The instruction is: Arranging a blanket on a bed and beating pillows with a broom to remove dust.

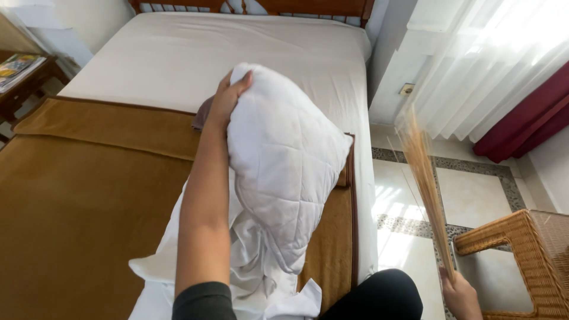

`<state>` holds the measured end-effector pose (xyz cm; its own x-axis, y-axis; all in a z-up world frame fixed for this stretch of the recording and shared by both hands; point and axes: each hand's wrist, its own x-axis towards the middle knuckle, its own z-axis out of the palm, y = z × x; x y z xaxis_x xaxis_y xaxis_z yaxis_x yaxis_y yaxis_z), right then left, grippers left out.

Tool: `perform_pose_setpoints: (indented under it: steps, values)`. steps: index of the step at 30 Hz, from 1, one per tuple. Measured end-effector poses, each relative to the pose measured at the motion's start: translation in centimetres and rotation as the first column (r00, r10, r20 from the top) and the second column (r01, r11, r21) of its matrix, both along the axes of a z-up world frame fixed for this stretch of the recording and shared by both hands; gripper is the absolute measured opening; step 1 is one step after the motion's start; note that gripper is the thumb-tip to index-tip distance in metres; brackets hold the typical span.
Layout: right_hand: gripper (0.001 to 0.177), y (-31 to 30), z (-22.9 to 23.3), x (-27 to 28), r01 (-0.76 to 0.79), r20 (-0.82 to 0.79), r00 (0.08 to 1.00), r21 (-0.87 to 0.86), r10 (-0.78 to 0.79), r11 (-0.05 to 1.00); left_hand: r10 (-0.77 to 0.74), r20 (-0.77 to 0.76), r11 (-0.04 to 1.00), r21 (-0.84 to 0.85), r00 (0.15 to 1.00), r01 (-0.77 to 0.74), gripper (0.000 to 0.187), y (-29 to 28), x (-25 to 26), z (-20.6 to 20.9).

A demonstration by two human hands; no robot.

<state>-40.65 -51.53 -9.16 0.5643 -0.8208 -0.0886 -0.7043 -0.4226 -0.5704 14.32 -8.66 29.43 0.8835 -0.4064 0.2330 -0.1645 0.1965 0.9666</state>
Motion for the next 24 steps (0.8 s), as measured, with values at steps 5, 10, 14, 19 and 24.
perform_pose_setpoints:
  steps: [5, 10, 14, 19, 24]
  values:
    - [0.062, -3.8, -2.7, -3.1, 0.133, 0.062, 0.989, 0.062, -0.137, 0.989, -0.42, 0.383, 0.896, 0.319, 0.823, 0.309, 0.046, -7.1, -5.0, 10.3]
    - [0.052, 5.1, 11.4, 1.1, 0.075, 0.395, 0.898, 0.294, -0.192, 0.953, -0.866, 0.335, 0.321, 0.942, 0.372, -0.101, 0.032, -17.9, -14.6, -2.5]
    - [0.046, 9.0, 13.0, 5.9, -0.065, 0.292, 0.956, 0.095, 0.035, 0.993, -0.887, 0.136, 0.114, 0.991, 0.441, -0.078, 0.021, -21.8, -18.5, -24.3]
    - [0.04, 1.8, 3.9, 8.4, -0.295, -0.325, 0.925, -0.298, 0.194, 0.908, -0.842, 0.322, 0.24, 0.942, 0.433, -0.235, 0.016, -20.4, -26.5, -40.2]
    - [0.052, 2.2, 8.3, 9.8, 0.036, -0.083, 0.996, 0.136, -0.025, 0.99, -0.732, 0.278, 0.343, 0.939, 0.621, -0.016, 0.046, -15.3, -30.1, -28.0]
